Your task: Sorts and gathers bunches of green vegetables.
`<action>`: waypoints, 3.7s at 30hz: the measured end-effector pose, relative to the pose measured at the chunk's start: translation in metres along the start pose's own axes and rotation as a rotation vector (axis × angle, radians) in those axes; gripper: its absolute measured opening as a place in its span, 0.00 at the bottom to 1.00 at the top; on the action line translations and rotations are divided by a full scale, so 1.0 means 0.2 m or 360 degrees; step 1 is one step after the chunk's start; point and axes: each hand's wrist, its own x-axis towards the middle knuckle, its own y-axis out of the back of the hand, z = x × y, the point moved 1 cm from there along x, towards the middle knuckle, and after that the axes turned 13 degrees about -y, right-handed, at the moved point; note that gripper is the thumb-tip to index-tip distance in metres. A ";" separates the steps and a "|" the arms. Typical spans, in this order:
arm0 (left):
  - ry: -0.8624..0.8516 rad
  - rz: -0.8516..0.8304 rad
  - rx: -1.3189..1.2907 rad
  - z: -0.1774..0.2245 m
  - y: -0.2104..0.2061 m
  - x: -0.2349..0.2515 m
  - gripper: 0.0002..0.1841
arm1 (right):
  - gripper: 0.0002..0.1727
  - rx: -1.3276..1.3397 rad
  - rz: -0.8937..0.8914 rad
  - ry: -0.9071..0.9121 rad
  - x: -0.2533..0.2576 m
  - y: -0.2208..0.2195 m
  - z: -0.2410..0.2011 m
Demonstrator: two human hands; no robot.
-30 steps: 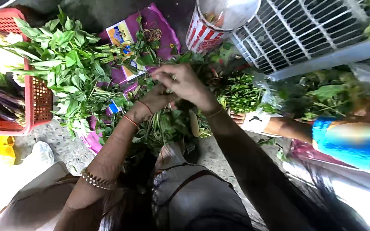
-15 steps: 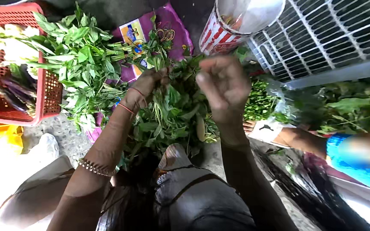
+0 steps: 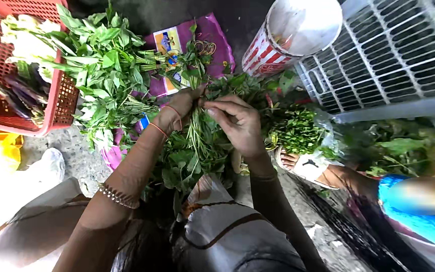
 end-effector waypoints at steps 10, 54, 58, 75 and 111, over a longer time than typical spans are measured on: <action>-0.0191 0.0046 0.0411 -0.02 0.02 0.04 0.16 | 0.11 -0.0589 0.0014 -0.0053 -0.02 0.02 -0.04; -0.0374 -0.0161 0.0037 0.02 0.15 -0.04 0.12 | 0.13 0.1255 -0.0282 -0.0441 0.11 -0.07 -0.04; -0.0392 0.0052 -0.0147 0.00 0.14 -0.02 0.13 | 0.18 0.1360 -0.0245 -0.0822 0.07 -0.11 -0.02; -0.0295 0.0121 -0.0211 0.24 0.28 -0.24 0.11 | 0.25 -0.1107 0.0080 -0.1168 -0.36 0.12 0.55; -0.0337 -0.1452 0.2390 -0.37 -0.22 -0.21 0.15 | 0.37 0.0255 0.0080 -0.0898 -0.17 -0.09 0.33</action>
